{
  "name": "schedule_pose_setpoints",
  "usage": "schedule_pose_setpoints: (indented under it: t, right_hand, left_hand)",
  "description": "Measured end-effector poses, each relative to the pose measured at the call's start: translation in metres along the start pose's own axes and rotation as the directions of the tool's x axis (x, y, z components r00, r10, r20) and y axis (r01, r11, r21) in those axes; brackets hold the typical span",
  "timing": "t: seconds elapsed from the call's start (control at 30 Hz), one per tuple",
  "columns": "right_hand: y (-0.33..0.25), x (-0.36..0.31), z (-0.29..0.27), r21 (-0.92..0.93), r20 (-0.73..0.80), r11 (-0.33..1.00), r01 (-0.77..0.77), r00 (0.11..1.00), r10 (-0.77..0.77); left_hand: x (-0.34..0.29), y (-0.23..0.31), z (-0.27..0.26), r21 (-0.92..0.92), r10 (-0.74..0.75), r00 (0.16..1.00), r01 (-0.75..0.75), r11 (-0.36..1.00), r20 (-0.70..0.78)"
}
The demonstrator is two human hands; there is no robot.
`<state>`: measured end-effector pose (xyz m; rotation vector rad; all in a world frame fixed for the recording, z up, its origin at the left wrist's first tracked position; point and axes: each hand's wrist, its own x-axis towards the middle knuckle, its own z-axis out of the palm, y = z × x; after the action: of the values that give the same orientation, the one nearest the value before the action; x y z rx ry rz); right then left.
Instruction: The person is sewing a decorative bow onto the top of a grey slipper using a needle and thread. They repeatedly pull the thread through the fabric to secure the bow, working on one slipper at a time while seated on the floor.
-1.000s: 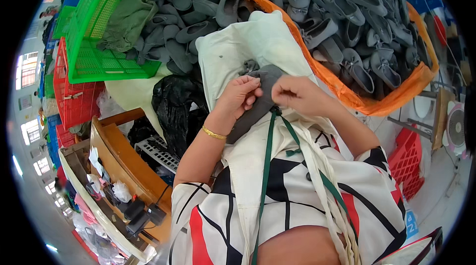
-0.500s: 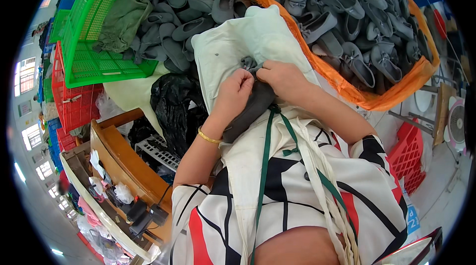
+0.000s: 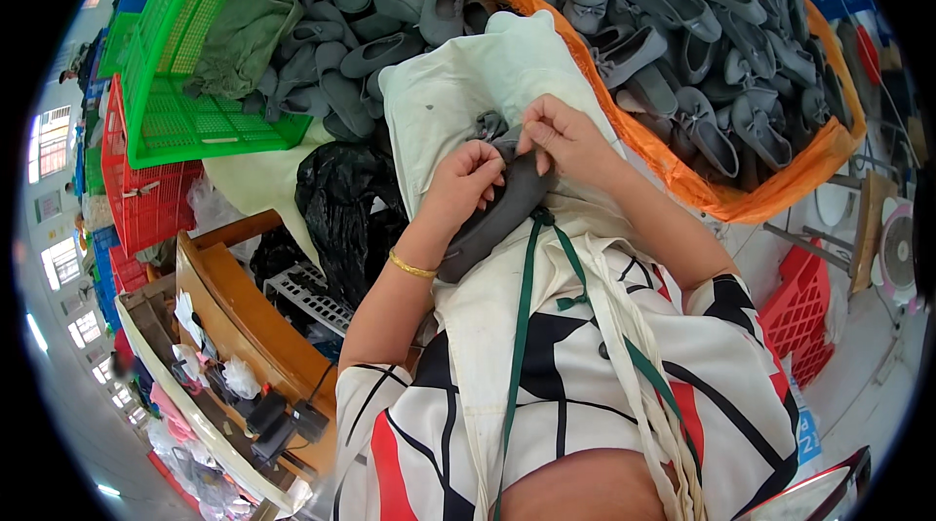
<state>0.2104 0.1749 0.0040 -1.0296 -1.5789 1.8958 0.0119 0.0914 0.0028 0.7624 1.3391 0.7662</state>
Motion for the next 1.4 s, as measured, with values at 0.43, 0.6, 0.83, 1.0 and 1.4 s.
schedule_pose_setpoints:
  t: [0.43, 0.6, 0.83, 1.0, 1.4]
  right_hand:
    - [0.015, -0.006, -0.019, -0.288, -0.079, 0.95, 0.122, 0.985, -0.15]
    - [-0.007, -0.012, -0.011, -0.242, -0.086, 0.967, 0.083, 0.991, -0.107]
    - [-0.022, 0.001, -0.009, -0.299, -0.08, 0.914, 0.275, 0.947, -0.311]
    - [-0.066, 0.006, -0.035, -0.102, -0.232, 0.912, 0.398, 0.882, -0.41]
    - [-0.021, -0.045, 0.012, -0.916, 0.221, 0.392, 0.09, 0.926, 0.304]
  left_hand:
    - [-0.008, 0.003, 0.025, 0.799, 0.759, 0.651, -0.452, 0.397, -0.009]
    - [-0.003, 0.003, 0.021, 0.883, 0.699, 0.713, -0.358, 0.303, 0.05]
    - [0.005, 0.009, 0.026, 0.894, 0.763, 0.632, -0.412, 0.177, 0.14]
    - [0.007, -0.001, 0.025, 0.893, 0.761, 0.642, -0.394, 0.219, 0.096]
    - [0.036, -0.032, -0.002, 0.484, 0.458, 0.881, -0.352, 0.801, -0.119]
